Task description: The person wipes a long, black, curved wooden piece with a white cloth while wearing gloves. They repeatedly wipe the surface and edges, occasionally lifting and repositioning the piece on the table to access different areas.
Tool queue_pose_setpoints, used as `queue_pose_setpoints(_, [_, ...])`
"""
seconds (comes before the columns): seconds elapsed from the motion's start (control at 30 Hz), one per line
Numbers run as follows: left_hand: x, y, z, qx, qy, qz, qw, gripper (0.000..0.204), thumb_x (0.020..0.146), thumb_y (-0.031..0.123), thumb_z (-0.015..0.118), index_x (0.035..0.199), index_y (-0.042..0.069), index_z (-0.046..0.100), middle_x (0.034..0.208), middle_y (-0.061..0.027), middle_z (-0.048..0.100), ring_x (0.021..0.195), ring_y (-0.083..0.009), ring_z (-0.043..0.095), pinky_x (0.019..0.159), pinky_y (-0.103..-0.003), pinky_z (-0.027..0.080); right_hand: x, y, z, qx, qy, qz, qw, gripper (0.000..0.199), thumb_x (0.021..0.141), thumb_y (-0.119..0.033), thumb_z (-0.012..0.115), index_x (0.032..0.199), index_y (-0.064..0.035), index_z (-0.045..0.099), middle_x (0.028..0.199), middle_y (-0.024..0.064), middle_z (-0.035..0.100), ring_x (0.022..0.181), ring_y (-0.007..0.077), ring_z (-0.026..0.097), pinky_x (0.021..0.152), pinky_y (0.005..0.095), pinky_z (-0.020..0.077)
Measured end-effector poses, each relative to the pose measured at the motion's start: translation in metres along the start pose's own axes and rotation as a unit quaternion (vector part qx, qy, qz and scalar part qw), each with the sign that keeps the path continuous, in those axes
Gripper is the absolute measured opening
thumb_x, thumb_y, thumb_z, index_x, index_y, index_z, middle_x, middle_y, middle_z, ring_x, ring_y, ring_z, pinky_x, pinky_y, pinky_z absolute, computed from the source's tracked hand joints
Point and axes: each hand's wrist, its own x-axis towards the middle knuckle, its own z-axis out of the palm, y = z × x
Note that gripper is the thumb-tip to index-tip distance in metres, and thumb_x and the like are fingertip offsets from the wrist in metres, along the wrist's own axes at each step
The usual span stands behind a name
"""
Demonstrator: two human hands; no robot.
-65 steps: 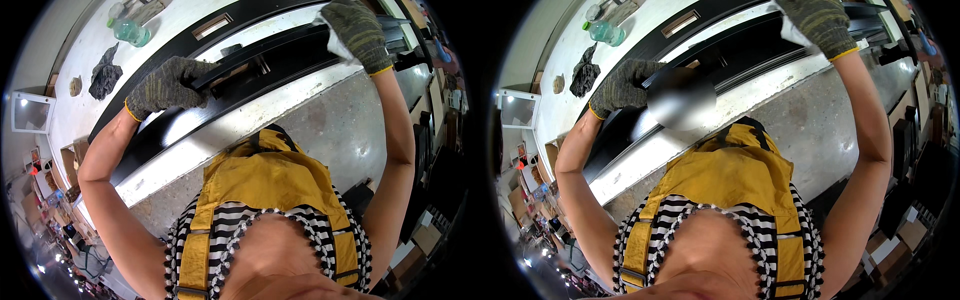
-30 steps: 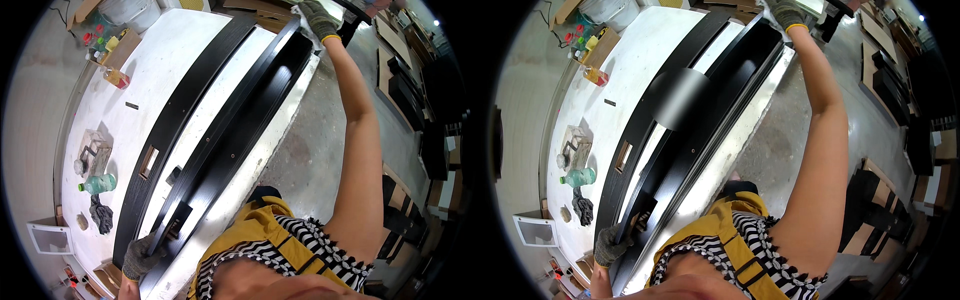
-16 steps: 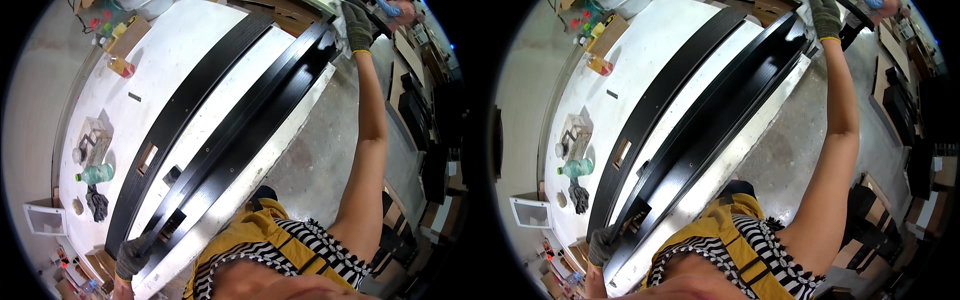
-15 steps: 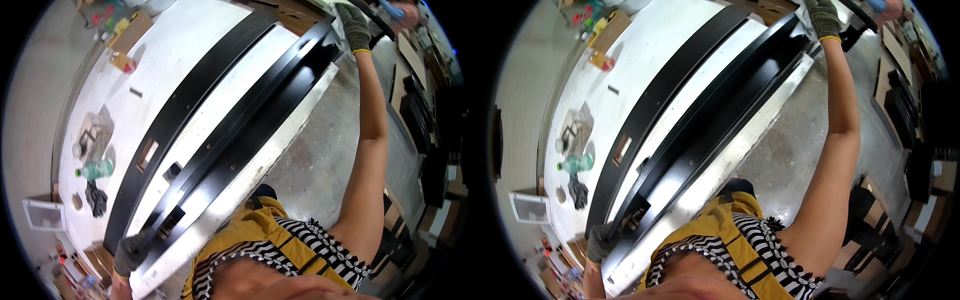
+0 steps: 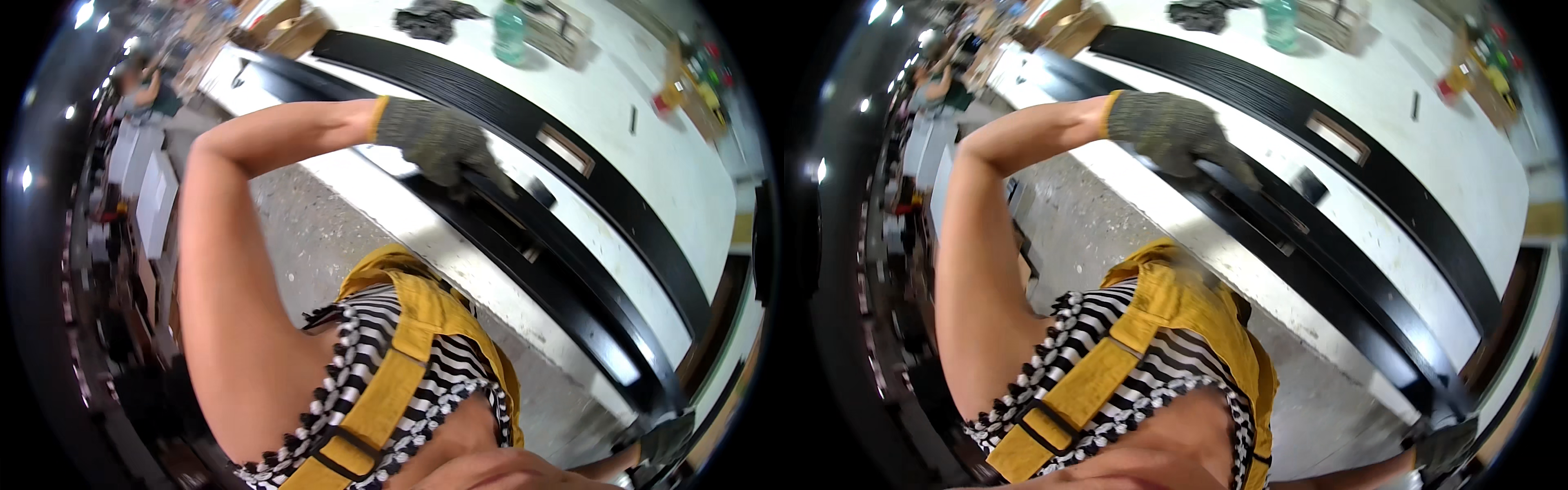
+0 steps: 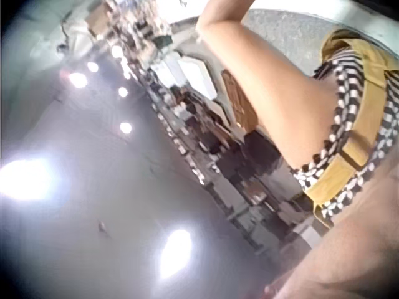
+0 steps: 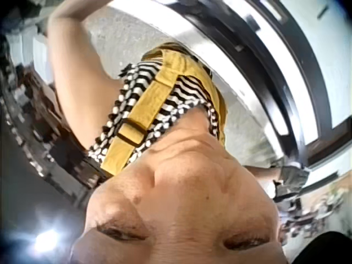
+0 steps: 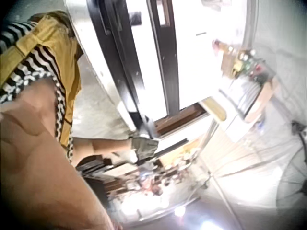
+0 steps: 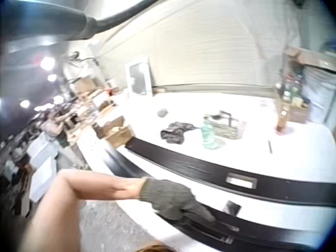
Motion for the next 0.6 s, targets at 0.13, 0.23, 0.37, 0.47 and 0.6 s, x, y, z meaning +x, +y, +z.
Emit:
queue_pose_setpoints(0.13, [0.017, 0.005, -0.016, 0.02, -0.019, 0.011, 1.0, 0.051, 0.084, 0.015, 0.068, 0.133, 0.024, 0.061, 0.093, -0.0074, 0.071, 0.084, -0.0219, 0.067, 0.078, -0.039, 0.053, 0.029, -0.106, -0.117, 0.439, 0.043, 0.02, 0.897, 0.029, 0.103, -0.014, 0.045, 0.117, 0.0024, 0.064, 0.112, 0.0147, 0.068, 0.102, 0.0272, 0.066, 0.087, 0.0369, 0.055])
queue_pose_setpoints(0.23, [0.011, 0.0, -0.014, 0.067, 0.019, 0.068, 0.995, 0.05, 0.084, 0.016, 0.068, 0.132, 0.025, 0.062, 0.095, -0.0073, 0.07, 0.087, -0.0226, 0.067, 0.08, -0.038, 0.054, 0.06, -0.188, -0.198, 0.493, 0.033, -0.1, 0.864, 0.027, 0.099, -0.015, 0.05, 0.116, -0.002, 0.066, 0.113, 0.014, 0.066, 0.108, 0.0313, 0.06, 0.097, 0.044, 0.046])
queue_pose_setpoints(0.37, [0.016, -0.006, 0.008, 0.142, 0.126, 0.146, 0.971, 0.055, 0.085, 0.018, 0.069, 0.138, 0.023, 0.055, 0.109, -0.0084, 0.069, 0.102, -0.0248, 0.066, 0.092, -0.04, 0.053, 0.082, -0.255, -0.232, 0.56, 0.101, -0.164, 0.806, 0.029, 0.091, -0.012, 0.058, 0.118, -0.0046, 0.064, 0.112, 0.0163, 0.066, 0.105, 0.0349, 0.061, 0.095, 0.0458, 0.0449])
queue_pose_setpoints(0.47, [-0.044, -0.045, -0.005, 0.091, 0.324, 0.234, 0.912, 0.049, 0.089, 0.02, 0.068, 0.136, 0.018, 0.055, 0.122, -0.0083, 0.066, 0.108, -0.0233, 0.066, 0.094, -0.037, 0.055, 0.073, -0.256, -0.218, 0.555, 0.072, -0.142, 0.817, 0.029, 0.091, -0.011, 0.059, 0.118, -0.0037, 0.065, 0.114, 0.0165, 0.065, 0.106, 0.0354, 0.06, 0.095, 0.0457, 0.0443])
queue_pose_setpoints(0.6, [-0.171, -0.13, -0.001, -0.06, 0.589, -0.008, 0.806, 0.033, 0.098, 0.033, 0.059, 0.119, 0.009, 0.067, 0.102, -0.0066, 0.072, 0.08, -0.0138, 0.067, 0.068, -0.026, 0.057, 0.065, -0.235, -0.22, 0.55, 0.047, -0.141, 0.822, 0.029, 0.092, -0.011, 0.059, 0.119, -0.0022, 0.064, 0.116, 0.0164, 0.065, 0.111, 0.0345, 0.058, 0.099, 0.0446, 0.0425])
